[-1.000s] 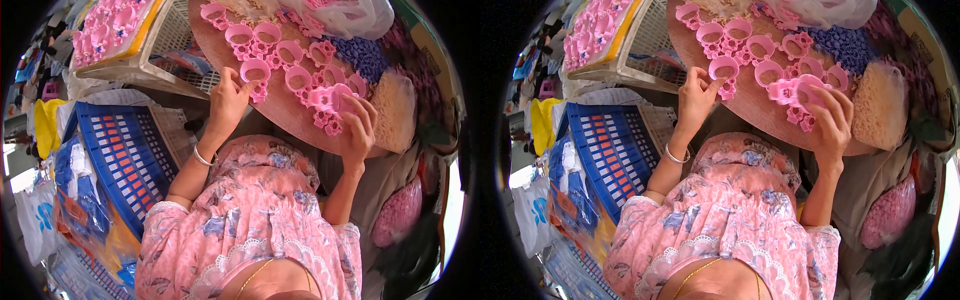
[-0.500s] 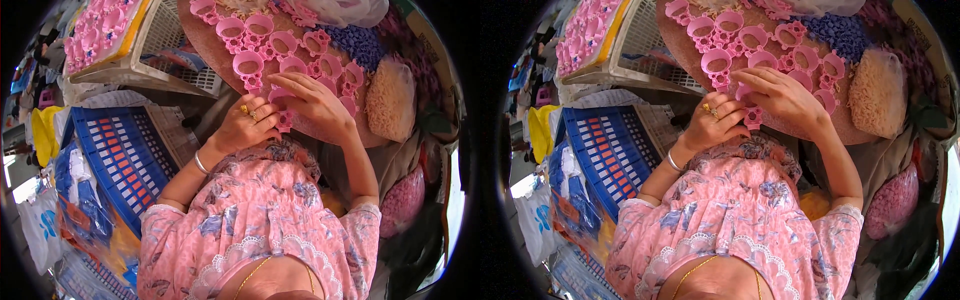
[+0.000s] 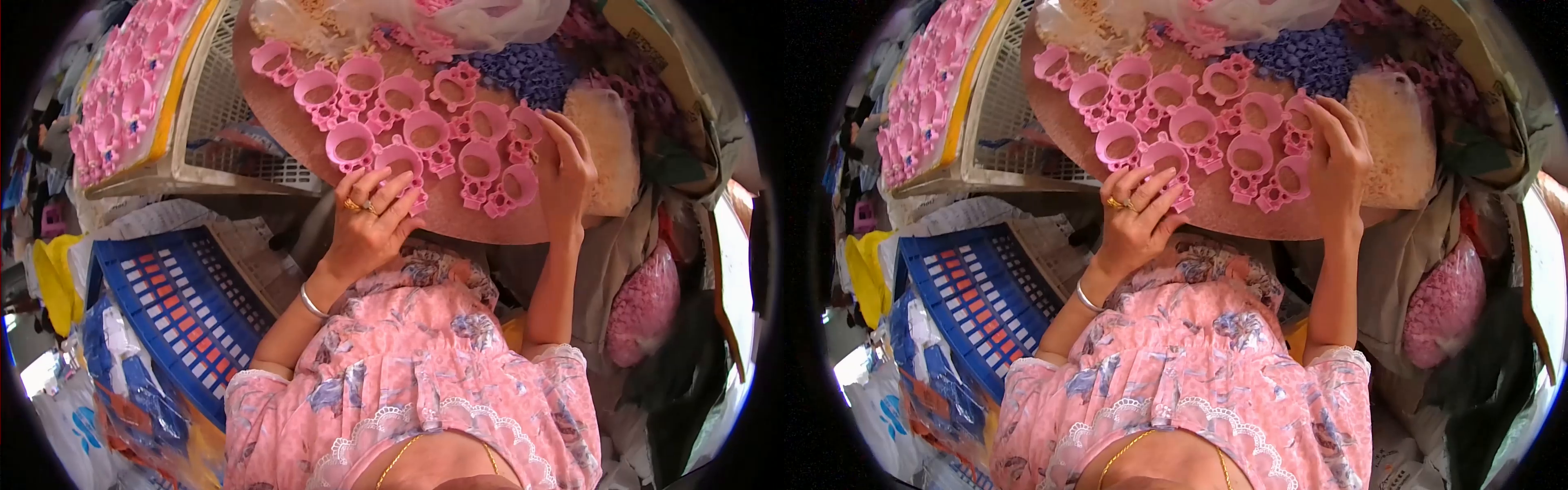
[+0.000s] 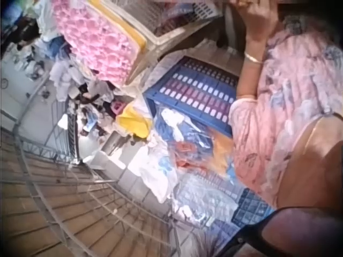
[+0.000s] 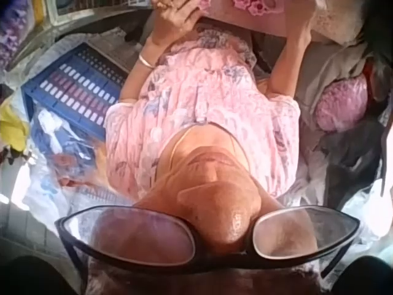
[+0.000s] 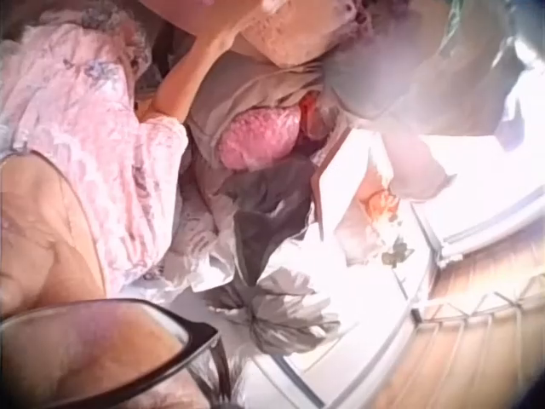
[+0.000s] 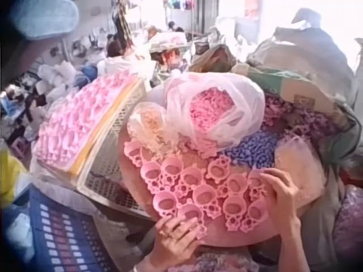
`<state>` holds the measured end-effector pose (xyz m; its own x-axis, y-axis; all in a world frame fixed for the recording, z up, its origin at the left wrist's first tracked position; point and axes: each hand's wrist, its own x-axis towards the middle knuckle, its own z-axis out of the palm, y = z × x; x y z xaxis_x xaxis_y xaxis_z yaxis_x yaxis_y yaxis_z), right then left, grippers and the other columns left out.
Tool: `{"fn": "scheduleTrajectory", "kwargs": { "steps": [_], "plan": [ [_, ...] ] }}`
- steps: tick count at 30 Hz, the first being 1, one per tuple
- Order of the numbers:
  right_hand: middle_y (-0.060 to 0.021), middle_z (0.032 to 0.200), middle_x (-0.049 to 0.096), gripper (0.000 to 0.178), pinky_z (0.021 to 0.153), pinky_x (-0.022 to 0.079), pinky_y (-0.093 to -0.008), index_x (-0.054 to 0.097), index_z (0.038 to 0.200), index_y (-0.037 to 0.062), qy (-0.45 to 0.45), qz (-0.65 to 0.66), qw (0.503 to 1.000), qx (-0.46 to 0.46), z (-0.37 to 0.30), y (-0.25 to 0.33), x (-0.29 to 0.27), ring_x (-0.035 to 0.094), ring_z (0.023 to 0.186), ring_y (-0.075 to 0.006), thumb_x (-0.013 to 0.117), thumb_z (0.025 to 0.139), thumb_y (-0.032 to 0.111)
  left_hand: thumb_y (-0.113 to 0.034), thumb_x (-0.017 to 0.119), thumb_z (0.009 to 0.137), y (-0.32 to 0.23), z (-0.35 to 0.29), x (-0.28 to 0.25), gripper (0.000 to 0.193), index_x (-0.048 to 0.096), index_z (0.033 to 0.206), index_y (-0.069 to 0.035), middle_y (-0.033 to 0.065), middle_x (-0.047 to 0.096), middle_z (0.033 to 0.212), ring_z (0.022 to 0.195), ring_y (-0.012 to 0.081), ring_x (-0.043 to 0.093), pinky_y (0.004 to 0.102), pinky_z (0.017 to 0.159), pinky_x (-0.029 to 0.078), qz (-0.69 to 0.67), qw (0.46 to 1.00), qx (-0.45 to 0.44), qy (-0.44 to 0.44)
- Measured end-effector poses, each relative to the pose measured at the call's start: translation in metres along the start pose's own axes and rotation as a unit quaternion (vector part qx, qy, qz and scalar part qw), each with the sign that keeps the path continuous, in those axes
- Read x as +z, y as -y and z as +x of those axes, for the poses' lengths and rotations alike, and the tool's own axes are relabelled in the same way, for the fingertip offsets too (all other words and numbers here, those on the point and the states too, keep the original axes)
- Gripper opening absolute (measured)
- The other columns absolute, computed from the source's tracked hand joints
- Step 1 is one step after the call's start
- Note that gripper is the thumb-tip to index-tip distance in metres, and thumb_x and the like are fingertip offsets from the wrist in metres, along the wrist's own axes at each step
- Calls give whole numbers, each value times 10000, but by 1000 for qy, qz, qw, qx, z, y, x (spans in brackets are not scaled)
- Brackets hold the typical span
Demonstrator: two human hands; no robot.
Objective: Assemble small pink plastic toy components by attaching decorative blue pieces and organizing them onto a tray.
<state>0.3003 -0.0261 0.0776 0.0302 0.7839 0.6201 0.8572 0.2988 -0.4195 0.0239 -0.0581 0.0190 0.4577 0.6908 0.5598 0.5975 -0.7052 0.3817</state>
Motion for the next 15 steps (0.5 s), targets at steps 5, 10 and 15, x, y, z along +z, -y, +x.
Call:
{"fn": "scheduleTrajectory", "kwargs": {
  "steps": [5, 10, 15],
  "plan": [
    [-100, 973, 686, 181, 767, 516, -361, 723, 988, 42, 95, -77, 992, -15, 33, -17, 25, 642, 900, -290, 633, 836, 3, -304, 746, 806, -4, -2, 9, 448, 673, 1185, -77, 44, 627, 1301, 1260, 269, 509, 470, 1100, 300, 10, 999, 14, 49],
    [-100, 950, 667, 190, 831, 484, -405, 728, 970, 52, 116, -177, 977, -25, 62, -46, 52, 604, 931, -320, 632, 809, 16, -268, 750, 821, -12, -11, 11, 419, 667, 1190, -88, 41, 633, 1297, 1265, 265, 521, 479, 1111, 300, -31, 999, 37, 12],
    [-135, 941, 635, 257, 874, 471, -422, 721, 1010, 69, 184, -182, 962, -87, 70, -57, 71, 578, 977, -346, 665, 766, 13, -240, 767, 805, -22, -26, 13, 314, 703, 1088, -119, 14, 661, 1255, 1243, 214, 540, 442, 1098, 319, 22, 994, 105, 12]
  ]
}}
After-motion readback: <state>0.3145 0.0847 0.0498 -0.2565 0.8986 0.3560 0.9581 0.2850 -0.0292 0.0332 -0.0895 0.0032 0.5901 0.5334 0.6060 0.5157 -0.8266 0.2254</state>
